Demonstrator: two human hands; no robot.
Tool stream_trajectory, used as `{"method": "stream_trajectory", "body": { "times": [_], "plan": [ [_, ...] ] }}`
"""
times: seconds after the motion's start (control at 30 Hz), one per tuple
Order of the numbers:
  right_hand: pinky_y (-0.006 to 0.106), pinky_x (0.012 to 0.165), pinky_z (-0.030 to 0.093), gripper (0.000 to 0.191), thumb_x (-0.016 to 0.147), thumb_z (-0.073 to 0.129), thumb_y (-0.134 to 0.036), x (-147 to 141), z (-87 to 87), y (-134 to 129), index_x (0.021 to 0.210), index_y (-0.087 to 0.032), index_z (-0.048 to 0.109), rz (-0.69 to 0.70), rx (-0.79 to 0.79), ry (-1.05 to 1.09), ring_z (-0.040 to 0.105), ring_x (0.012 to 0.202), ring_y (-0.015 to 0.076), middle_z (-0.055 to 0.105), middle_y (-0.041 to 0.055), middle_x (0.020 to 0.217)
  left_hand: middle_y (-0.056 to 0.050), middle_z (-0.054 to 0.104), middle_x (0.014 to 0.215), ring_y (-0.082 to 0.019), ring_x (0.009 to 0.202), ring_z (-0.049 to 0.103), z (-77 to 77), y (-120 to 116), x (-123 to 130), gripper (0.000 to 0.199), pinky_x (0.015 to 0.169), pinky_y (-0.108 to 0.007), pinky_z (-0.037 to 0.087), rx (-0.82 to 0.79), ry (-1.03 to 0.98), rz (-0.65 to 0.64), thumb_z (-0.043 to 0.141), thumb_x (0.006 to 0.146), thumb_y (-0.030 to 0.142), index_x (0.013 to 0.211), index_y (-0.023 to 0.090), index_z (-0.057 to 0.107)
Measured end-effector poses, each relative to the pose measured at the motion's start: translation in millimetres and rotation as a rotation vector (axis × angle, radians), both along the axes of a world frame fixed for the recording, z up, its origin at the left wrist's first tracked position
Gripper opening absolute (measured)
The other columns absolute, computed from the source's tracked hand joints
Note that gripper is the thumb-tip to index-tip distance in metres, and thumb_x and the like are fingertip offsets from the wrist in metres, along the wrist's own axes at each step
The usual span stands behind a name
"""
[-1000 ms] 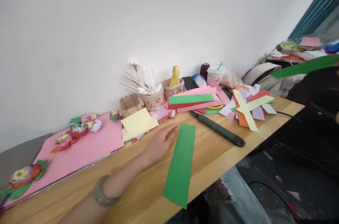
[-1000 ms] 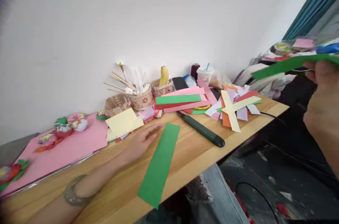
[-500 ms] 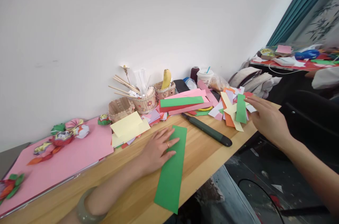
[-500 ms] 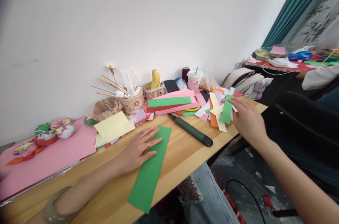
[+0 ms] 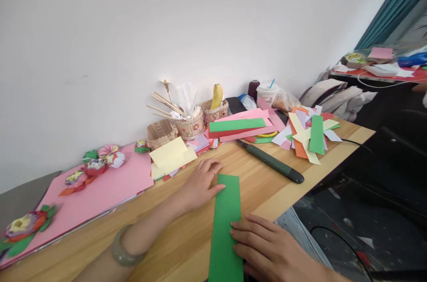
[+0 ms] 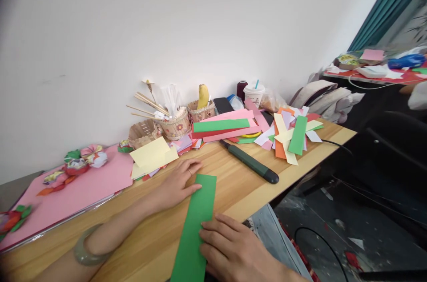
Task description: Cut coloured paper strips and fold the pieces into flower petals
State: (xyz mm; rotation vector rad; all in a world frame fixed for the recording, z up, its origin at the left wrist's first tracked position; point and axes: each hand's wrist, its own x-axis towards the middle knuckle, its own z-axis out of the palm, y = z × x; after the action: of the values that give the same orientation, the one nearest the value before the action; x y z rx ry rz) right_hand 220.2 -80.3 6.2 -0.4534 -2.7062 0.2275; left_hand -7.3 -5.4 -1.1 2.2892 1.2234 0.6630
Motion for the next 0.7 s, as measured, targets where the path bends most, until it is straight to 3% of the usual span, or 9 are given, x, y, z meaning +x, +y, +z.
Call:
{"method": "stream_trajectory", "body": {
  "times": [0.07,0.17,0.27,0.33,0.4,0.53,0.7],
  "plan": [
    [0.029,0.099,0.041,0.02,0.092,0.043,-0.014,-0.8,1.9,-1.5,0.103,-0.019,0.06,-0.028,-0.098,0.111,0.06,0.106,0.0154,0.069,0.0054,0.107,-0.012,0.047,0.129,-0.027,0.125,0.038,0.2,1.2,0.2,0.042,0.107,-0.046,0.028,-0.057,-0.042,-0.004,0.069,0.078,0.025,0.117,0.019,0.056],
    [0.024,0.075,0.049,0.018,0.092,0.041,-0.016,-7.2,3.3,-1.2,0.092,-0.021,0.058,-0.151,-0.341,0.161,0.063,0.081,0.0137,0.069,0.0037,0.087,-0.008,0.054,0.114,-0.025,0.119,0.043,0.4,2.2,0.0,0.026,0.104,-0.041,0.032,-0.147,-0.123,-0.005,0.076,0.07,0.021,0.092,0.02,0.062],
    [0.022,0.053,0.042,0.024,0.092,0.04,-0.026,-14.0,4.4,6.2,0.073,-0.022,0.052,-0.359,-0.573,0.143,0.054,0.056,0.0118,0.059,-0.0008,0.064,-0.005,0.06,0.097,-0.025,0.11,0.049,1.5,2.2,-0.3,0.019,0.097,-0.039,0.038,-0.238,-0.23,0.017,0.076,0.066,0.018,0.077,0.019,0.06],
    [0.023,0.051,0.039,0.026,0.09,0.041,-0.029,-16.9,5.8,15.6,0.065,-0.022,0.045,-0.481,-0.668,0.184,0.049,0.054,0.0122,0.052,-0.0019,0.06,-0.004,0.062,0.088,-0.023,0.098,0.056,4.2,2.2,0.3,0.011,0.087,-0.036,0.045,-0.303,-0.325,0.055,0.069,0.072,0.018,0.076,0.018,0.058],
    [0.025,0.058,0.041,0.024,0.086,0.043,-0.03,-18.5,7.9,27.0,0.063,-0.022,0.043,-0.543,-0.716,0.268,0.053,0.063,0.0142,0.054,0.0006,0.069,-0.004,0.064,0.086,-0.019,0.086,0.061,9.3,2.5,1.8,0.007,0.078,-0.032,0.049,-0.358,-0.437,0.112,0.062,0.076,0.02,0.081,0.017,0.058],
    [0.031,0.073,0.043,0.024,0.08,0.05,-0.033,-20.7,10.7,47.2,0.059,-0.021,0.044,-0.547,-0.816,0.444,0.056,0.086,0.0209,0.06,0.0071,0.092,-0.008,0.067,0.1,-0.02,0.091,0.064,24.2,1.2,6.6,0.022,0.076,-0.03,0.051,-0.436,-0.659,0.205,0.059,0.08,0.028,0.097,0.015,0.059],
    [0.026,0.051,0.036,0.025,0.08,0.052,-0.039,-24.0,7.1,58.2,0.063,-0.021,0.048,-0.581,-0.921,0.493,0.046,0.054,0.0133,0.049,-0.0023,0.058,-0.009,0.07,0.097,-0.02,0.084,0.066,34.5,-7.1,11.2,0.039,0.073,-0.032,0.053,-0.494,-0.825,0.268,0.059,0.081,0.046,0.103,0.014,0.062]
  ]
}}
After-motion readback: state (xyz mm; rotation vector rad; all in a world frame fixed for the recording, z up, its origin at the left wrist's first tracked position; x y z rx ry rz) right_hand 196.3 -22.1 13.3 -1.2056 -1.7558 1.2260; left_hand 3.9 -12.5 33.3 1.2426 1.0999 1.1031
